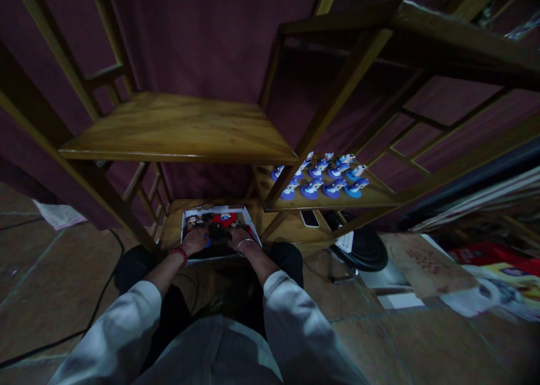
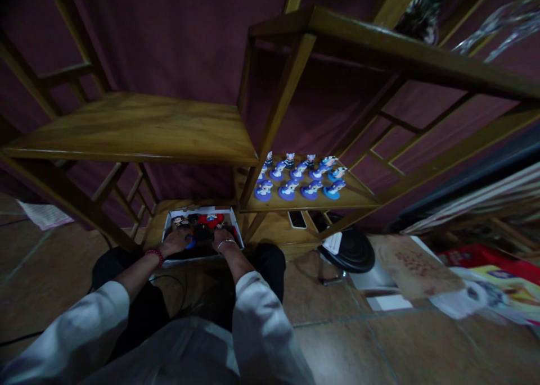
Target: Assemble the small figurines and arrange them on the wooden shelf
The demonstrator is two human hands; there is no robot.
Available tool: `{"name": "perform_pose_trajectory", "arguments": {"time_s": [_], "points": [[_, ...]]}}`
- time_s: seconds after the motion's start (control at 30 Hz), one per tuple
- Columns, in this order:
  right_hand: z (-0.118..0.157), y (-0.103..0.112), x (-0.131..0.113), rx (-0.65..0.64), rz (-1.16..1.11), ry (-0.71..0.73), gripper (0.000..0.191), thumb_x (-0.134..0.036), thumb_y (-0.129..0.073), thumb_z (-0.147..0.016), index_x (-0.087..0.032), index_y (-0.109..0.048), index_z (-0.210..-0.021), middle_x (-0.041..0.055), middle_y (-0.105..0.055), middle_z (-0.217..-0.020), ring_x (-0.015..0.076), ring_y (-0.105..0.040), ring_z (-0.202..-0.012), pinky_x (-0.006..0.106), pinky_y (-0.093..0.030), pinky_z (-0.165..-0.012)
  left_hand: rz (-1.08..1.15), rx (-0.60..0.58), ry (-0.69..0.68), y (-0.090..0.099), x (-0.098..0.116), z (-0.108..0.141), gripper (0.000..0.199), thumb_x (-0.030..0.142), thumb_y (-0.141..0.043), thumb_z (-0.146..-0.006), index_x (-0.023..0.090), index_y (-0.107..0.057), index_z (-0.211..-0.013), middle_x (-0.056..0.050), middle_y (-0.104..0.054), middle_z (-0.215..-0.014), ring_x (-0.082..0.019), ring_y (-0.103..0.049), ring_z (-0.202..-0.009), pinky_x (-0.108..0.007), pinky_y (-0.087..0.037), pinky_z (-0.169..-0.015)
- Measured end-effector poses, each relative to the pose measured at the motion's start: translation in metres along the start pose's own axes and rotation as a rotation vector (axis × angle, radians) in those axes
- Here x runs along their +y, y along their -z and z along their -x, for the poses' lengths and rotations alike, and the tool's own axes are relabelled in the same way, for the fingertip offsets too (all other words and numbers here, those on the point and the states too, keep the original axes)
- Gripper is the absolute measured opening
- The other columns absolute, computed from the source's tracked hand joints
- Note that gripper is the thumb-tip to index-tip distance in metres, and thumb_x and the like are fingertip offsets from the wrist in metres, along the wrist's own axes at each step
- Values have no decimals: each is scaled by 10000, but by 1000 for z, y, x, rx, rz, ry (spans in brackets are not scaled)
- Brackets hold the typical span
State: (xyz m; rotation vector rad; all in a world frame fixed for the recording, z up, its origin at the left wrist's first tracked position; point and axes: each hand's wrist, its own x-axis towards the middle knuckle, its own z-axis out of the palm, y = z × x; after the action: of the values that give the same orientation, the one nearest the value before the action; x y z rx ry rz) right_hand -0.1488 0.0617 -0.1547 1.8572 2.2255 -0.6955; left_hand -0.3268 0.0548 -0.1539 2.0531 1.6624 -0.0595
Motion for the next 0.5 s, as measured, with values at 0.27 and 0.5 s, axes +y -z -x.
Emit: {"name": "perform_pose_trajectory", "arguments": {"time_s": [0.27, 0.5], "points": [[-7, -8, 7, -7, -81, 34, 342, -182, -562, -706, -149, -610, -1043, 119, -630, -1061, 229, -581, -998, 286, -445, -844, -6, -20, -2, 3, -3, 10, 322, 193, -419, -798, 148, -583, -1072, -113, -616, -1106, -206, -545, -1058, -302, -394, -897], [-18, -18, 17, -4, -197, 52, 500, -134, -607, -670, -178, -522, -1161, 57, -634, -1052, 152, -589, -961, 207, -444, -814, 7, -16, 2, 0, -3, 9, 320, 197, -425, -797, 177, -590, -1071, -90, -625, -1093, -198, -556, -1041, -299, -405, -883]]}}
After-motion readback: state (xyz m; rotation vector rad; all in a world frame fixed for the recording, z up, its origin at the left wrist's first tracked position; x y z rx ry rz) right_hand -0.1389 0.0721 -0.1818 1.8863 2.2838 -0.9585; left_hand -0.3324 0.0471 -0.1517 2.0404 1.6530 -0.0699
